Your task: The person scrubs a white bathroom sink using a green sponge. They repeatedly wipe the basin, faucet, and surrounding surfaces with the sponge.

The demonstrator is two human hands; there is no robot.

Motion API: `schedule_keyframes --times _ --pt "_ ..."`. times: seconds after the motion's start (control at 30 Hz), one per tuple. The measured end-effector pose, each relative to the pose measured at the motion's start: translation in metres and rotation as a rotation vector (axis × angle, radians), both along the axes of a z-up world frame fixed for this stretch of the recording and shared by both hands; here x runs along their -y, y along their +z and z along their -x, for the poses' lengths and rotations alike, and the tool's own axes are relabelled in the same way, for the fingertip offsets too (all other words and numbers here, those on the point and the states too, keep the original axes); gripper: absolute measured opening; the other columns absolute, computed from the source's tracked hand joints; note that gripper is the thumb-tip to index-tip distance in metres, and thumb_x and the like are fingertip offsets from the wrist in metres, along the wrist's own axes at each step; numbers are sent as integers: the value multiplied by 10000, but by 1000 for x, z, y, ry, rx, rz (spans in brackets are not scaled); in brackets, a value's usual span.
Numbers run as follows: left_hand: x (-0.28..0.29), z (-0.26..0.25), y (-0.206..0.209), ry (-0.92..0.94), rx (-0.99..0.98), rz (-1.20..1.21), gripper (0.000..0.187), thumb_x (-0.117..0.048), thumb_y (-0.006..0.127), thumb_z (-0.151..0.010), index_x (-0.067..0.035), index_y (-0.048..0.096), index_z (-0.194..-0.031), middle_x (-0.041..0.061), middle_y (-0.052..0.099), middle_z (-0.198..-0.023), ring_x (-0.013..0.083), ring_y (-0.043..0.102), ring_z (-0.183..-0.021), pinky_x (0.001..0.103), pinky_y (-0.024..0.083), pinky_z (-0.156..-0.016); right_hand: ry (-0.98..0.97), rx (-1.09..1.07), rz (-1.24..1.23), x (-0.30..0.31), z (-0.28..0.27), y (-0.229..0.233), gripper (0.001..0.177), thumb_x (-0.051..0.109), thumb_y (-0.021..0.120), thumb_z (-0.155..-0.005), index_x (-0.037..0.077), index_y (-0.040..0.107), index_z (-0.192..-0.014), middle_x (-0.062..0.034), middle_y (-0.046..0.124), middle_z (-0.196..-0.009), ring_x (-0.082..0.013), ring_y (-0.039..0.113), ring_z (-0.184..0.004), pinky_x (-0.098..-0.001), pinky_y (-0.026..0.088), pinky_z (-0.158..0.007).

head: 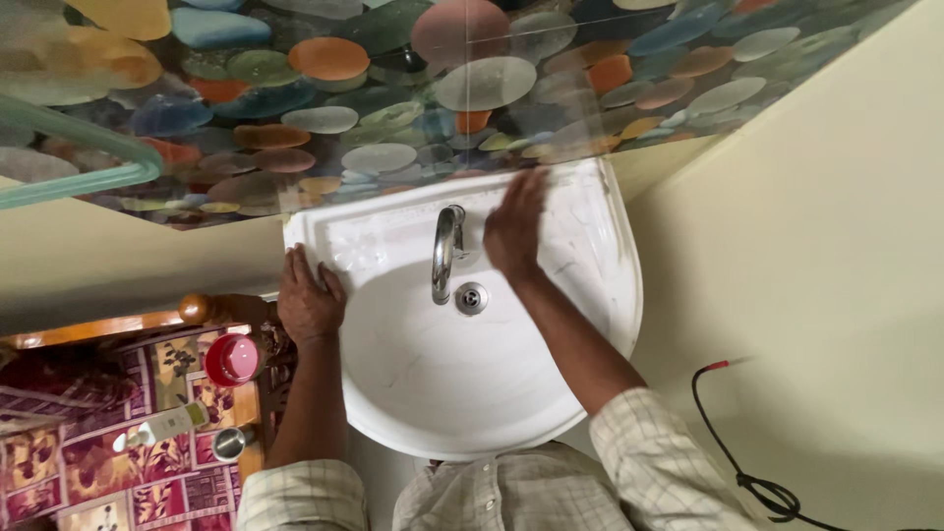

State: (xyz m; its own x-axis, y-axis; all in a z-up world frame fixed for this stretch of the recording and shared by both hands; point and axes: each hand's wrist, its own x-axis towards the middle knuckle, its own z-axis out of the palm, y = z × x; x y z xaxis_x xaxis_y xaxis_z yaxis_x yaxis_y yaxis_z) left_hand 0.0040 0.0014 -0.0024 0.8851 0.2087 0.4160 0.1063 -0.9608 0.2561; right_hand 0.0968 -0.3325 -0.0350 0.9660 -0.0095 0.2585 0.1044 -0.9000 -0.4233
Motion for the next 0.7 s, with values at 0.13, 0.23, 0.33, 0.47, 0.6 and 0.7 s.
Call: schedule_keyframes --times 0.13,0.23,0.33,0.47,0.6,0.7 --pt "2 4 0 20 -22 61 477 -220 564 -1019 34 575 -1422 275 620 -1401 433 677 -1138 480 588 -893 528 -26 216 15 44 -9 632 18 448 -1004 1 359 -1630 -186 324 -1726 -339 234 -1637 -484 129 -1351" --pt "3 4 4 -30 66 33 460 -207 568 -1030 32 570 -1423 250 625 -1404 427 664 -1208 471 578 -970 280 -194 19 58 34 9 595 239 536 -970 76 439 -1533 -123 403 -1638 -291 278 -1586 -477 192 -1318" --pt "3 2 4 -5 42 52 481 -205 579 -987 38 583 -1402 275 630 -1371 432 656 -1184 473 565 -947 115 15 293 89 23 30 625 352 500 -1080 -73 404 -1528 -264 331 -1646 -395 242 -1555 -519 188 -1245" --pt "4 -1 6 -24 76 64 463 -201 574 -1018 38 576 -1415 280 630 -1374 426 652 -1222 467 567 -1000 -23 52 362 38 16 17 729 397 529 -1014 -157 431 -1477 -347 346 -1574 -436 257 -1487 -528 194 -1223" --pt "3 7 8 -28 91 98 466 -194 588 -1011 44 580 -1411 297 628 -1363 433 651 -1215 472 563 -992 381 166 141 -5 43 -1 465 227 494 -1097 -40 564 -1472 -200 500 -1581 -320 387 -1539 -448 278 -1292" --pt "3 6 7 -42 101 113 471 -187 596 -996 49 588 -1404 305 628 -1354 440 652 -1199 474 561 -979 379 -61 -263 20 35 3 360 235 523 -1072 15 714 -1283 -197 679 -1355 -350 565 -1333 -410 403 -1154"
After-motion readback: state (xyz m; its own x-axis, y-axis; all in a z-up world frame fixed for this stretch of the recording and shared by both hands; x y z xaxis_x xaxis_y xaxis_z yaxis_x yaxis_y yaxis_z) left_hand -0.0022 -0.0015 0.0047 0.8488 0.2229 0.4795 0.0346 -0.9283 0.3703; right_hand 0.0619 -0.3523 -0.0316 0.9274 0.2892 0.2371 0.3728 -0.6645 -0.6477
